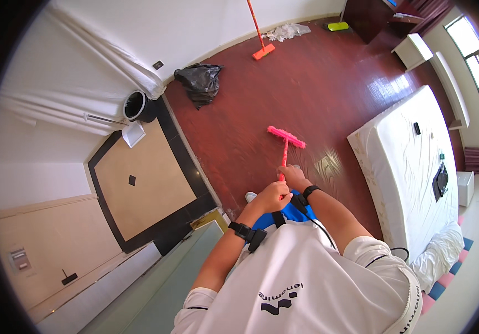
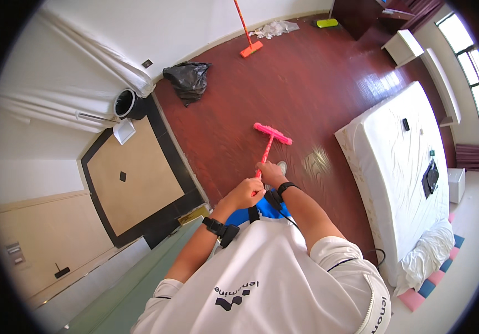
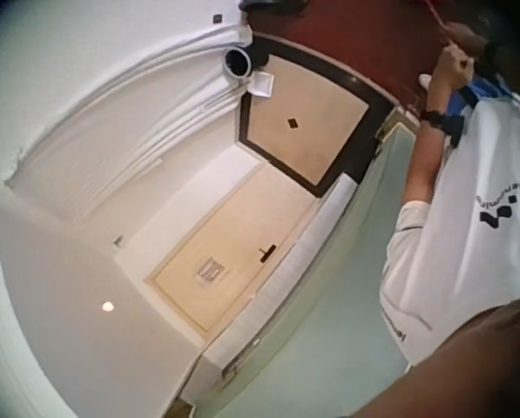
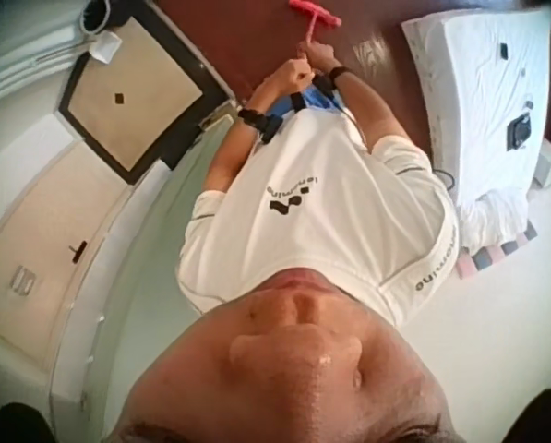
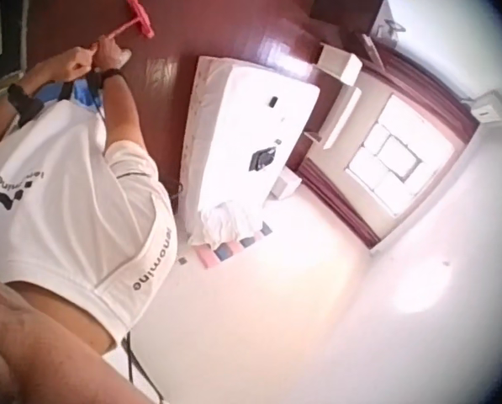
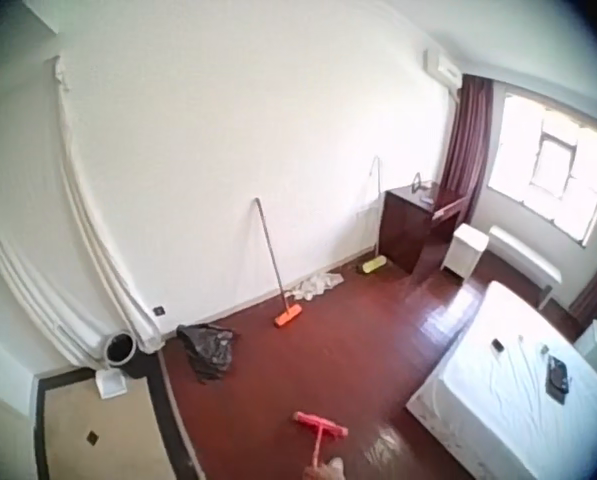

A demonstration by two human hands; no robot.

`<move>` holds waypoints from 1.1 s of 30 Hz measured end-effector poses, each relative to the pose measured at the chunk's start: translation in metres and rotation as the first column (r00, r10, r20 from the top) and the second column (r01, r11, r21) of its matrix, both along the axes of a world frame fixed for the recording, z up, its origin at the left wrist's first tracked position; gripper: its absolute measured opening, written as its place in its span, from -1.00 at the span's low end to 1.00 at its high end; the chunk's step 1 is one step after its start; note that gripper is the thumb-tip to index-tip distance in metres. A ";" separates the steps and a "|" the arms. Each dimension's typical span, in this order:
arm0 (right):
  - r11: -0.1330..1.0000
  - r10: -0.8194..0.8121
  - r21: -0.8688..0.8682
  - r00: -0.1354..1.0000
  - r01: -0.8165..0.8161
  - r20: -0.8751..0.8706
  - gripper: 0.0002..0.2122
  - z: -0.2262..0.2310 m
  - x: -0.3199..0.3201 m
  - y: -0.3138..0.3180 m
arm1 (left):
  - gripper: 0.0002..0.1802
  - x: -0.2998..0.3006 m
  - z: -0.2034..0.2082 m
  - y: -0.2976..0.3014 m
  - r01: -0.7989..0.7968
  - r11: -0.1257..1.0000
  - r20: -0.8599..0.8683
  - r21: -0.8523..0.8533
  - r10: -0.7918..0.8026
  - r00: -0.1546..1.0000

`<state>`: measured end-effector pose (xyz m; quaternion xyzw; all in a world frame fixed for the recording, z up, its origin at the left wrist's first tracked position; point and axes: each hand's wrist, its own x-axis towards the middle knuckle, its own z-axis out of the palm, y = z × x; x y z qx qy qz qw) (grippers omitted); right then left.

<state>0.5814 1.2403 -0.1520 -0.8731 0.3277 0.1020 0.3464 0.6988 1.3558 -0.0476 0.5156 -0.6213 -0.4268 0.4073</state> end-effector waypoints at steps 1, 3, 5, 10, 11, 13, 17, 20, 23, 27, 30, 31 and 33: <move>1.000 -0.010 0.013 1.000 0.010 0.001 -0.75 -0.002 -0.001 -0.003 | -0.72 -0.001 -0.001 -0.007 0.002 0.999 -0.019 -0.054 -0.003 1.000; 0.995 -0.105 -0.001 0.993 0.105 0.052 -0.70 -0.013 -0.004 -0.017 | -0.73 -0.004 0.002 -0.024 0.018 0.994 -0.028 -0.106 -0.021 0.999; 0.992 -0.126 -0.001 0.983 0.127 0.133 -0.67 -0.018 -0.006 -0.032 | -0.73 -0.006 0.003 -0.041 0.032 0.999 0.029 0.001 -0.032 0.999; 0.994 -0.107 -0.011 0.984 0.110 0.141 -0.76 -0.010 -0.002 -0.086 | -0.74 -0.001 0.008 -0.101 0.009 1.000 -0.016 -0.025 -0.009 1.000; 0.993 -0.117 -0.004 0.982 0.119 0.147 -0.76 -0.007 0.000 -0.097 | -0.74 0.000 0.011 -0.113 -0.009 1.000 -0.040 -0.020 0.008 0.999; 0.990 -0.142 -0.005 0.979 0.144 0.148 -0.78 -0.001 0.002 -0.119 | -0.75 -0.001 0.014 -0.139 0.006 1.000 -0.047 -0.029 -0.008 0.999; 0.985 -0.172 0.017 0.977 0.171 0.127 -0.78 0.007 -0.005 -0.162 | -0.75 -0.008 0.016 -0.187 0.003 0.998 -0.034 -0.059 -0.005 0.999; 0.980 -0.199 0.013 0.973 0.199 0.118 -0.80 0.006 -0.007 -0.186 | -0.75 -0.012 0.019 -0.218 0.022 0.995 -0.045 -0.094 -0.026 0.999; 0.968 -0.237 -0.045 0.958 0.247 0.161 -0.81 0.008 -0.009 -0.210 | -0.75 -0.011 0.017 -0.252 0.045 0.990 -0.029 -0.137 -0.049 0.998; 0.961 -0.275 0.036 0.952 0.273 0.133 -0.78 0.014 -0.003 -0.251 | -0.73 -0.011 0.012 -0.291 -0.049 0.982 -0.120 -0.183 0.027 0.992; 0.936 -0.351 0.085 0.928 0.342 0.128 -0.80 0.014 0.005 -0.281 | -0.71 -0.004 0.016 -0.328 -0.066 0.989 -0.129 -0.132 0.049 0.990; 0.930 -0.367 0.079 0.918 0.358 0.152 -0.81 0.015 0.006 -0.292 | -0.71 -0.002 0.018 -0.342 -0.060 0.989 -0.141 -0.134 0.041 0.989; 0.921 -0.388 0.052 0.905 0.385 0.175 -0.81 0.013 0.013 -0.321 | -0.70 0.007 0.022 -0.376 -0.065 0.993 -0.129 -0.098 0.052 0.990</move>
